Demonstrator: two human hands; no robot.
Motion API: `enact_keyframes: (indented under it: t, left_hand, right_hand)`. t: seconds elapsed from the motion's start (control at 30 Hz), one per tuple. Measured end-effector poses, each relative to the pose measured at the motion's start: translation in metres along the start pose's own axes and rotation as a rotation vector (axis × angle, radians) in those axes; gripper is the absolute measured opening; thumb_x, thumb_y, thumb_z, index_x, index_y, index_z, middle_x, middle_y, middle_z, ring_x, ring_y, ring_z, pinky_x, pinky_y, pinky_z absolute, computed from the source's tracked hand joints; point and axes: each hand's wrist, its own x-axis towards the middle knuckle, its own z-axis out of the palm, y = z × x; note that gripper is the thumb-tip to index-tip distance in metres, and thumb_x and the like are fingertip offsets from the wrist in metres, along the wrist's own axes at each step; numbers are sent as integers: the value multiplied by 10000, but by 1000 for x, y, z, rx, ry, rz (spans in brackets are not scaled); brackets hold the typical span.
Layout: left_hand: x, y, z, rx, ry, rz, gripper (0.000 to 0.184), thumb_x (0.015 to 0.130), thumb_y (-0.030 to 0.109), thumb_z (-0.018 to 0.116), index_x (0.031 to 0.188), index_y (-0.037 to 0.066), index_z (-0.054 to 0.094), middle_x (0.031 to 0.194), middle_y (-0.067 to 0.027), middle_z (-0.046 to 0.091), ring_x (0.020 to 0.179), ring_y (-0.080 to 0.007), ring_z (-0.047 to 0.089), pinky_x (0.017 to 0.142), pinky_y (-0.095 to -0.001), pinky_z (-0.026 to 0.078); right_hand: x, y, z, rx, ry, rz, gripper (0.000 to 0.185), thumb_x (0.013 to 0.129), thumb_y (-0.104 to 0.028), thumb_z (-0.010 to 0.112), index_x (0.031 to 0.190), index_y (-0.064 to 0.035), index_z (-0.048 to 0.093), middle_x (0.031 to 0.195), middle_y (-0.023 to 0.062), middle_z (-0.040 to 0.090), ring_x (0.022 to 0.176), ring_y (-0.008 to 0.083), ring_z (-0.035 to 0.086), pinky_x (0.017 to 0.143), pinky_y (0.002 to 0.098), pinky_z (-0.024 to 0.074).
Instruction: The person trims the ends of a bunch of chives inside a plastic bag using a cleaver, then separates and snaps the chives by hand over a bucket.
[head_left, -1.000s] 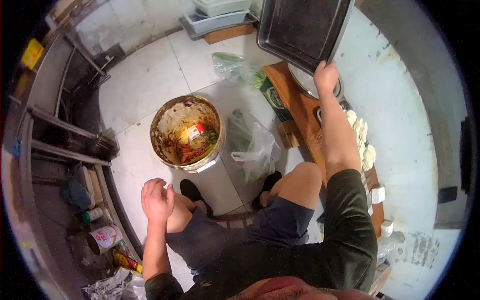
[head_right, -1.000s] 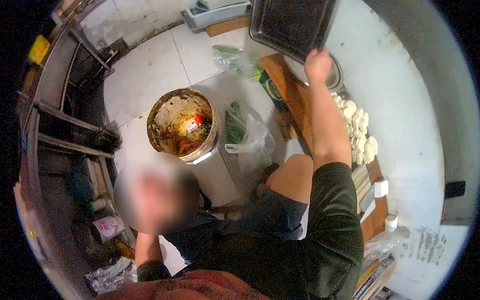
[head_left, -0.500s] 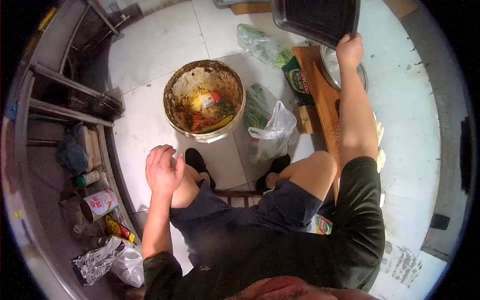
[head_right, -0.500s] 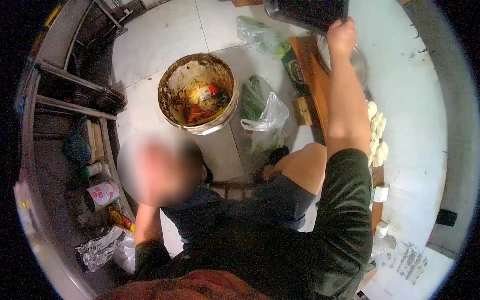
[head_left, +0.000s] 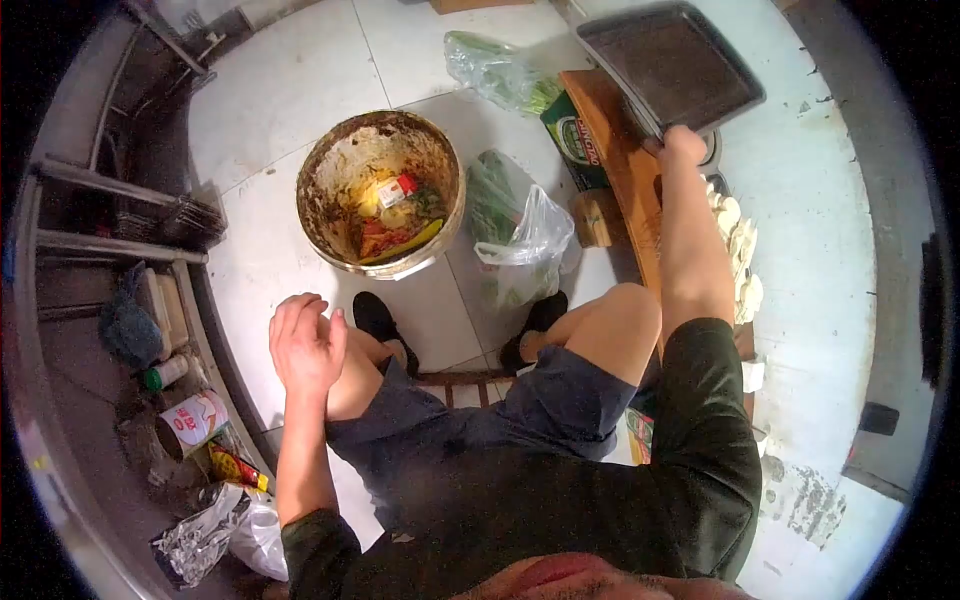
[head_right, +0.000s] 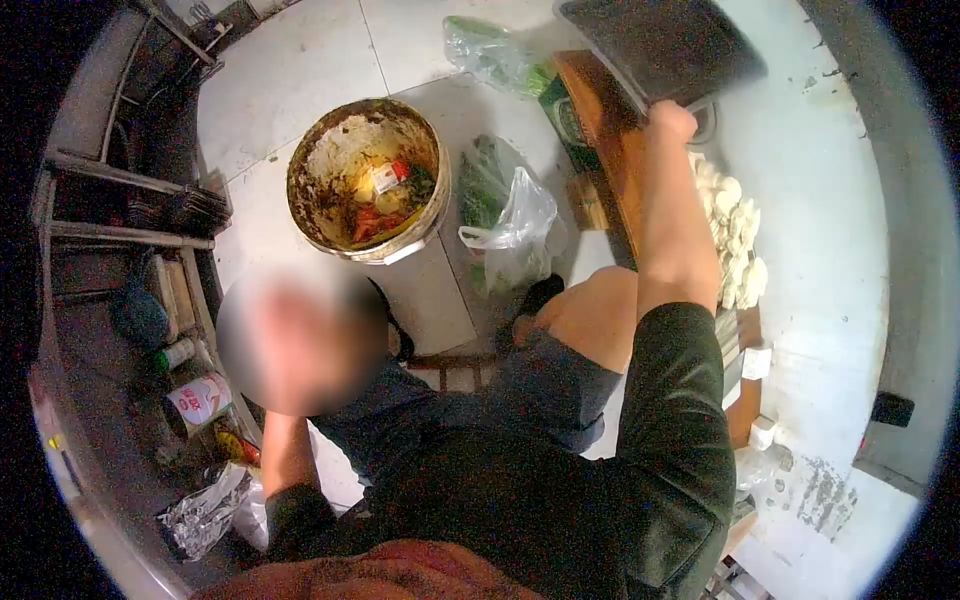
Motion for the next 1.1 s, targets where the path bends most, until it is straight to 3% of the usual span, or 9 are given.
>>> enact_keyframes:
  t: [0.07,0.17,0.23,0.47,0.57,0.73,0.87,0.97,1.1]
  left_hand:
    - [-6,-3,5,15,2,6,181,763,180,690,854,29,646,962,-107,638,942,-294,591,829,-385,460]
    - [-5,-2,4,24,-28,-4,185,765,185,690,856,30,646,966,-100,640,944,-291,591,829,-383,460]
    - [-5,-1,1,32,-32,-4,170,771,156,683,851,11,642,959,-117,644,933,-304,594,829,-387,468]
    - [-4,2,10,36,-37,56,175,791,178,677,857,21,641,959,-123,644,935,-316,591,843,-399,460]
    - [-2,6,12,36,-43,69,178,792,168,673,867,10,644,958,-131,644,932,-319,592,847,-403,461]
    - [-4,4,14,108,-89,65,179,795,190,669,858,25,640,901,-133,641,888,-321,591,828,-407,461]
    - [-6,5,13,101,-57,71,187,795,221,673,850,44,652,952,-106,654,936,-298,599,852,-389,462]
    - [-10,8,12,133,-82,71,201,798,242,673,854,50,649,939,-103,651,924,-296,594,830,-395,464]
    - [-13,17,9,188,-85,132,184,812,227,669,875,55,660,917,-109,653,882,-304,608,783,-391,484]
  right_hand:
    - [-8,10,19,295,-54,133,258,849,-127,468,986,37,612,978,185,648,855,310,646,649,386,530]
    - [-23,12,27,1642,-18,716,262,864,-76,438,1077,34,545,1050,207,596,849,336,618,581,403,545]
    - [-31,15,31,1875,-45,787,285,874,-42,418,1137,31,501,1099,222,562,845,353,599,535,415,555]
    - [-10,54,117,2025,-123,799,295,915,-125,523,1193,-35,483,1198,131,472,1041,303,487,774,493,557]
    - [-63,29,52,1983,49,952,410,863,-216,618,1153,51,504,925,117,574,633,206,529,493,340,426]
    - [-160,64,36,2195,-98,636,368,885,-179,625,1189,-1,519,768,60,555,584,125,480,471,283,381]
    - [-241,76,4,1993,-33,480,395,900,-165,585,1236,39,547,1002,132,616,881,173,581,768,307,474]
    - [-275,84,-1,1699,212,443,373,890,-182,602,1176,57,586,1052,143,627,923,193,591,838,320,466]
    - [-298,53,-45,1749,35,305,368,885,-203,618,1154,48,602,1020,127,660,912,189,613,823,300,475]
